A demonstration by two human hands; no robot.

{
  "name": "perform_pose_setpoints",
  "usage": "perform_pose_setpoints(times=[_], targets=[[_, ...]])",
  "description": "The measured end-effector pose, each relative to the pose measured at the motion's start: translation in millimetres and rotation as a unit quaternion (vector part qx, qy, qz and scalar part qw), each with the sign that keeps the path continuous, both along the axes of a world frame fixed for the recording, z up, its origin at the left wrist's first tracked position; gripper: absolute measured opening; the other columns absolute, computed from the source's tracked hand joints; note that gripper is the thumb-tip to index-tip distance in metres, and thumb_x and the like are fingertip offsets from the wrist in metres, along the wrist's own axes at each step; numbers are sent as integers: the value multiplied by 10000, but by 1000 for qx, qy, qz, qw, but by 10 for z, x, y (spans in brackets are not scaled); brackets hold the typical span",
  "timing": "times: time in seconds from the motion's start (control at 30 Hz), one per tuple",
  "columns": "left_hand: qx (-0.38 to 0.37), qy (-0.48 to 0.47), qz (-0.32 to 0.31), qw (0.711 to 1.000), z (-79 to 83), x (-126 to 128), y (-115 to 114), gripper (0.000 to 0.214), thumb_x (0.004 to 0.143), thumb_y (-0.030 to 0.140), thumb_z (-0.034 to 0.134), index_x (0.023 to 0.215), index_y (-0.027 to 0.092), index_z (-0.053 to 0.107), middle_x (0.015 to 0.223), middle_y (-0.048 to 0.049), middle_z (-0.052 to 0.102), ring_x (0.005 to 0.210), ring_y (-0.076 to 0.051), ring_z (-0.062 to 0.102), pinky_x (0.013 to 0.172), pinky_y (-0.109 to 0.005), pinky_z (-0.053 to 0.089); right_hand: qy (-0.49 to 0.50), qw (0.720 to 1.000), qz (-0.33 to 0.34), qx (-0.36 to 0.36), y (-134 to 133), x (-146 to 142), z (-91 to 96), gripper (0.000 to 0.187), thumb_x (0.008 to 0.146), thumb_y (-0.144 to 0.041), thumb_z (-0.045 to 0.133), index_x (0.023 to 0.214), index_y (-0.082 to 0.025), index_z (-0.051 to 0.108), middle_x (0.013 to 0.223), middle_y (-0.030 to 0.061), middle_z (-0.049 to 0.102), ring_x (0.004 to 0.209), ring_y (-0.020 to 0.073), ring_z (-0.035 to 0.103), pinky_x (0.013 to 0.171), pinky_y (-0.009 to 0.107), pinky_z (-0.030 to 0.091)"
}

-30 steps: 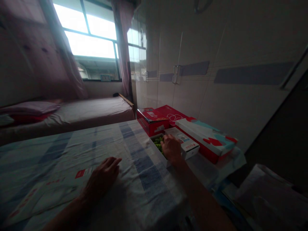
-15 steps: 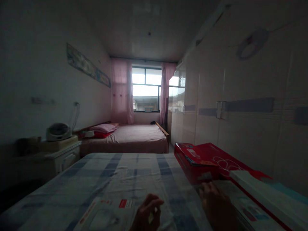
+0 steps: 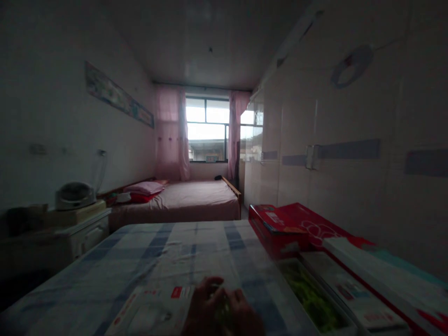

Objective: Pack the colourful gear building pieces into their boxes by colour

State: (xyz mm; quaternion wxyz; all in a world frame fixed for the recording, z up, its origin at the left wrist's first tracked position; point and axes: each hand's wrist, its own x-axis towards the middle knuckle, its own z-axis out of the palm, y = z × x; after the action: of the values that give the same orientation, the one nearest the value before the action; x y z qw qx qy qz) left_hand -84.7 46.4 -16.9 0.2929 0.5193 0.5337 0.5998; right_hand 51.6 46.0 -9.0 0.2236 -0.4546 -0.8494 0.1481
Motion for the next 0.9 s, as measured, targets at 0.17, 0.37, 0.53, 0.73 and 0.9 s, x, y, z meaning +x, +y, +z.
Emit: perform_pose_setpoints(times=[0.17,0.37,0.53,0.73,0.9], targets=[[-34,6,-85,996,237,31,-191,380,709,465,584,918,148,610,776,-68,683,685,-188,655,625,-287,525,64,998,-9,-21,-308,235,438,466,642,-260,686,1087,-173,581,1042,75,580,925,183,579,813,257,451],[-41,28,-80,996,248,-13,-160,429,753,515,501,902,137,637,806,-70,652,616,-166,636,561,-287,523,-10,984,-144,103,-76,996,750,465,668,-335,714,1072,-153,572,1033,86,558,978,217,521,886,325,402],[-26,32,-82,996,207,-17,-146,406,778,491,482,901,139,643,873,-85,628,759,-192,637,577,-279,527,-100,963,-204,144,304,1426,893,470,683,-408,692,1058,-145,589,1020,101,567,987,244,514,868,345,394],[-36,50,-81,995,225,-14,-166,429,783,508,460,897,138,643,875,-80,620,753,-184,628,591,-273,520,-114,971,-184,101,387,1495,791,457,763,-463,594,1132,-193,589,1122,92,576,1057,246,502,878,360,381],[-36,60,-84,994,258,0,-192,402,798,490,452,901,153,646,867,-66,636,758,-180,631,606,-271,516,-68,984,-146,82,379,1533,663,310,839,-348,511,1096,-212,618,1149,62,586,1086,213,497,896,348,371]])
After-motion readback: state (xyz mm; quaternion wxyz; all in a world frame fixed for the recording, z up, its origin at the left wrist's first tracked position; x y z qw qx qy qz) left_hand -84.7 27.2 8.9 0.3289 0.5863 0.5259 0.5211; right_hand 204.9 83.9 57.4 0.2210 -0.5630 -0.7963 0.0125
